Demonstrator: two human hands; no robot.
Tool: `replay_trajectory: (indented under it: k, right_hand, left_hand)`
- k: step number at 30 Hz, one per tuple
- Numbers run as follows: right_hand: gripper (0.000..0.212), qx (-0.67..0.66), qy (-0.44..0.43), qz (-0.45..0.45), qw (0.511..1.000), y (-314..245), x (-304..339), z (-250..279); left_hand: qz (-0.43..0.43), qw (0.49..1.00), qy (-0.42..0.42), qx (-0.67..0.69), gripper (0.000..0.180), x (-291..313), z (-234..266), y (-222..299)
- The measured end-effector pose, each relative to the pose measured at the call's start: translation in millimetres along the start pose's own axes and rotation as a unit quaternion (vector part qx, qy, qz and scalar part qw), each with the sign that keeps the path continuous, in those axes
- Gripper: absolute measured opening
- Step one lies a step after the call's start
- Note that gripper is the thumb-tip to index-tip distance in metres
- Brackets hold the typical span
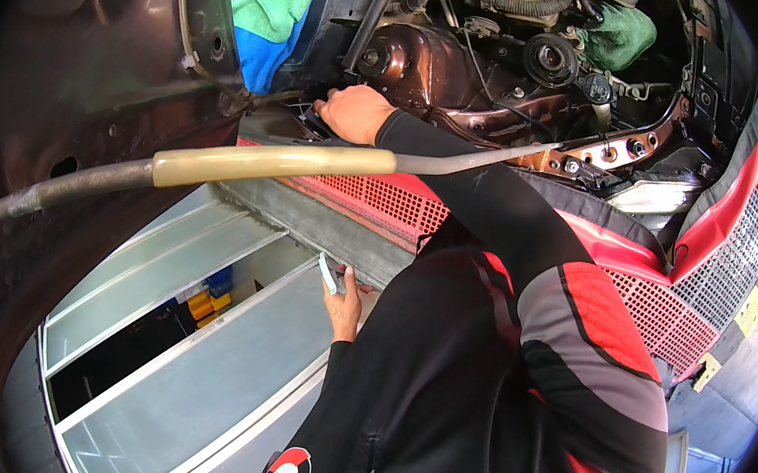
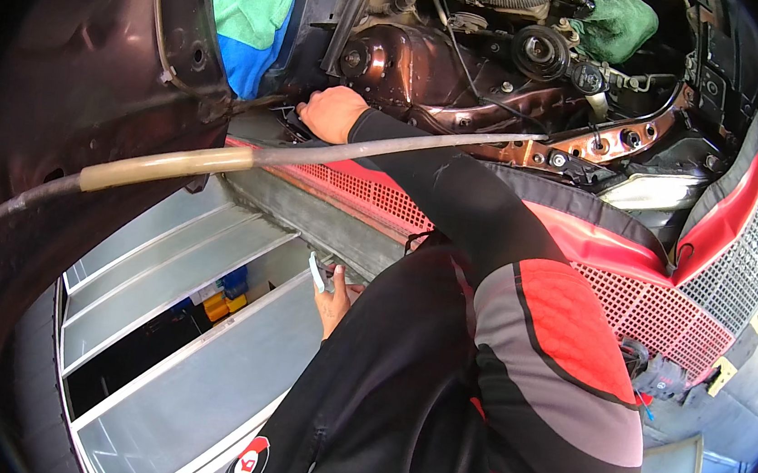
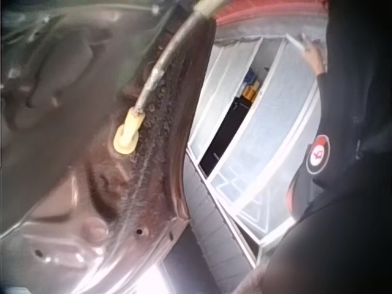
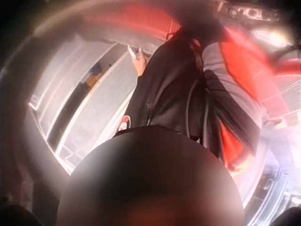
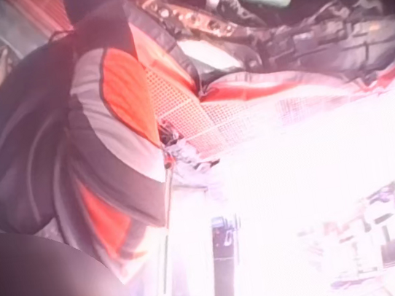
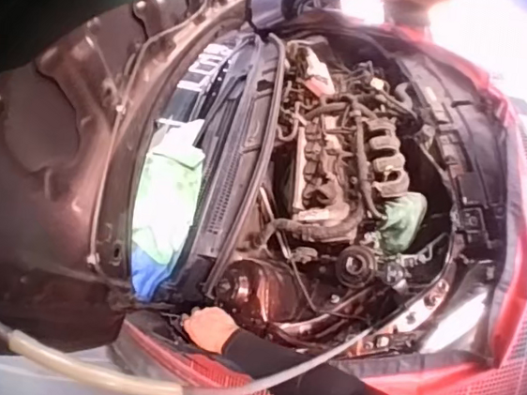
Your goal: The person sprays a cleaning solution onto the engine bay and scrubs various components with a small brush. They repeatedly apply the solution and scrub different areas, including hoses and metal surfaces, while another person works nearby.
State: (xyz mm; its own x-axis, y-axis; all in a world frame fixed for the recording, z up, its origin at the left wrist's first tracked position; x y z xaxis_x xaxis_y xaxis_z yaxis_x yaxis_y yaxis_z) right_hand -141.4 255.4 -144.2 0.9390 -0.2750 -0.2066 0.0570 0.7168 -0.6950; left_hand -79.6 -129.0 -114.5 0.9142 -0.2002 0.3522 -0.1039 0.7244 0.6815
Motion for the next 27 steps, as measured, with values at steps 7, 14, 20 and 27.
replay_trajectory:
  k: [7, 14, 20, 27]
  right_hand:
    - [0.024, 0.048, 0.063, -0.011, 0.997, 17, -1, 11]
    - [0.026, 0.021, -0.03, 0.047, 0.998, 1, -1, 9]
    - [0.024, 0.074, -0.038, 0.025, 0.996, 12, -1, 37]
    - [0.027, 0.074, -0.101, -0.005, 0.992, 17, 6, 22]
  left_hand:
    - [-0.042, 0.999, 0.025, 0.014, 0.042, -1, 1, 4]
    - [-0.03, 0.999, 0.014, 0.012, 0.041, -8, -3, 6]
    - [-0.036, 0.999, 0.013, 0.022, 0.04, -3, -5, -1]
    - [-0.043, 0.999, 0.015, 0.008, 0.04, 1, -7, -11]
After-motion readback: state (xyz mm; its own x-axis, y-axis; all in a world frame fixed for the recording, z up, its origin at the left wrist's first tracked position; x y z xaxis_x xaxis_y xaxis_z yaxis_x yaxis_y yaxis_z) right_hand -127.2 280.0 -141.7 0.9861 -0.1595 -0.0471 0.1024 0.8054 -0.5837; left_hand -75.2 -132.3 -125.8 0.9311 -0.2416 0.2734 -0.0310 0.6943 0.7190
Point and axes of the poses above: each hand's wrist, its own x-axis away from the middle knuckle, its own z-axis out of the back of the hand, y = z × x, the point moved 6 cm from there along -x, towards the middle knuckle, and after that the axes turned 5 degrees about x, right-handed, at the moved point
